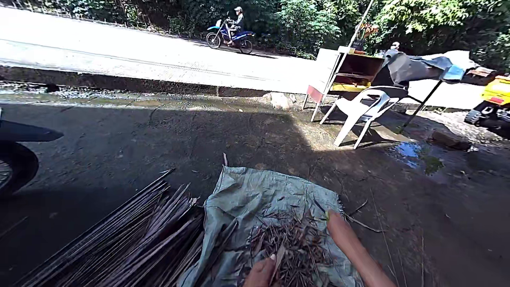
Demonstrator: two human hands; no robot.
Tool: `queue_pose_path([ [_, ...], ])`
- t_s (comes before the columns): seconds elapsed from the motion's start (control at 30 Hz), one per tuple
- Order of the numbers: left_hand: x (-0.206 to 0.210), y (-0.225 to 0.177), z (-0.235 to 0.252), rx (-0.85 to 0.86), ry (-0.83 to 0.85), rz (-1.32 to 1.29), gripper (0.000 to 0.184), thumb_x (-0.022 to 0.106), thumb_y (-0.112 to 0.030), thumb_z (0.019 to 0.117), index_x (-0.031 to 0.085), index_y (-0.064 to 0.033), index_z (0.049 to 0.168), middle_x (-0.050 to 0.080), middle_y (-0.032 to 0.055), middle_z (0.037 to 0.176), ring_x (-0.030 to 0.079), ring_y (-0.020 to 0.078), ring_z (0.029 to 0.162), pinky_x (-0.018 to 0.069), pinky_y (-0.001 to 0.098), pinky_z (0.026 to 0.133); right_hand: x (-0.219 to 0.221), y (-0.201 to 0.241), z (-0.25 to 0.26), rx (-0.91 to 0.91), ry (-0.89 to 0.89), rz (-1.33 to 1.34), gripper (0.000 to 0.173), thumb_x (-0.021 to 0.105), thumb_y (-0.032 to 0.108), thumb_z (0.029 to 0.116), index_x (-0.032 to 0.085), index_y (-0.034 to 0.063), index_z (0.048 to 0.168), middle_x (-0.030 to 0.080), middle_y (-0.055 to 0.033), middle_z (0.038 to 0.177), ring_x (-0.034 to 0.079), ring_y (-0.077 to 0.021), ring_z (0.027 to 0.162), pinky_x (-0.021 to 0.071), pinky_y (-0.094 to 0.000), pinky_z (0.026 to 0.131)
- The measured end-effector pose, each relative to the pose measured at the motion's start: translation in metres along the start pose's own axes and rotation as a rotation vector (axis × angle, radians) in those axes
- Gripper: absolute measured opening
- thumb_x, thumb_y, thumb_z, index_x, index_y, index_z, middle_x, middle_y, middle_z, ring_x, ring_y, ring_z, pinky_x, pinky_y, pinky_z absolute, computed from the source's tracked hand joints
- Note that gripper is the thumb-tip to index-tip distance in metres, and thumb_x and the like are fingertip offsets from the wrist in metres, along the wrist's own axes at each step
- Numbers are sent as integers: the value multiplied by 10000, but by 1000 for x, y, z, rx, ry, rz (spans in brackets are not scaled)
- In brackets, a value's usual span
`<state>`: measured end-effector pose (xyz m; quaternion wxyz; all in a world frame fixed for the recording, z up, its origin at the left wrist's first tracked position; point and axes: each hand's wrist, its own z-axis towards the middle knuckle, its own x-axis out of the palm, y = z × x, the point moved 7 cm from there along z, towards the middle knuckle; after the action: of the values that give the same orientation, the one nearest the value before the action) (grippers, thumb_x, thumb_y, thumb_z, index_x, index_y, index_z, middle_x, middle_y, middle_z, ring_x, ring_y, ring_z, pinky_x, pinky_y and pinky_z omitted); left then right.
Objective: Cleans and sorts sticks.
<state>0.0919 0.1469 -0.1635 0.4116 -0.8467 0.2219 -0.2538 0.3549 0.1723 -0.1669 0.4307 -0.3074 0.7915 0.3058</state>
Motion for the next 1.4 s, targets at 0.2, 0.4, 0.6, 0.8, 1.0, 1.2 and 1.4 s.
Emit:
queue_pose_path([
  [0.2, -5, 6, 11, -14, -48, 66, 412, 206, -240, 1146, 487, -82, 889, 370, -70, 549, 351, 28, 433, 344, 177, 460, 39, 84, -101, -640, -28, 113, 228, 551, 49, 997, 677, -122, 1080, 692, -303, 1009, 702, -456, 922, 548, -586, 838],
  [0.4, 1, 2, 13, 8, -16, 128, 389, 190, -183, 1135, 470, -83, 884, 362, -62, 565, 360, 41, 449, 362, 197, 475, 51, 86, -105, -557, -4, -89, 262, 555, 32, 990, 634, -133, 1178, 696, -320, 1063, 711, -479, 963, 556, -591, 833],
  [0.6, 2, 3, 18, -8, 17, 81, 416, 197, -249, 1146, 453, -105, 851, 354, -65, 538, 360, 42, 426, 363, 186, 455, 56, 81, -82, -571, -114, -102, 219, 552, -5, 976, 639, -110, 1147, 710, -288, 980, 730, -456, 875, 578, -564, 753],
  [0.8, 7, 9, 16, -24, 75, 17, 450, 187, -283, 1146, 475, -113, 845, 373, -74, 524, 359, 20, 410, 343, 161, 433, 39, 65, -50, -330, -25, -193, 303, 481, 68, 1054, 572, -56, 1315, 690, -282, 1162, 697, -450, 1059, 540, -569, 899],
  [1.0, 11, 25, 10, -113, 135, -41, 454, 195, -243, 1147, 476, -120, 813, 362, -89, 507, 349, -3, 408, 327, 145, 429, 12, 40, -27, -199, -51, -103, 335, 462, 136, 1088, 573, -49, 1345, 688, -282, 1176, 672, -438, 1129, 514, -565, 960],
  [1.2, 11, 23, 12, -168, 132, -415, 461, 124, -288, 1145, 422, -157, 819, 321, -103, 484, 310, -21, 362, 306, 116, 385, 64, 81, -80, -433, 208, -65, 295, 480, 102, 1065, 591, -55, 1289, 692, -288, 1097, 682, -450, 1069, 519, -581, 928],
  [1.4, 17, 17, 13, -241, 208, -665, 465, 105, -314, 1141, 417, -161, 830, 347, -101, 492, 332, -39, 343, 314, 90, 356, 53, 86, -75, -404, 54, -209, 301, 469, 52, 1052, 572, -66, 1308, 696, -270, 1145, 709, -430, 1038, 556, -545, 872],
])
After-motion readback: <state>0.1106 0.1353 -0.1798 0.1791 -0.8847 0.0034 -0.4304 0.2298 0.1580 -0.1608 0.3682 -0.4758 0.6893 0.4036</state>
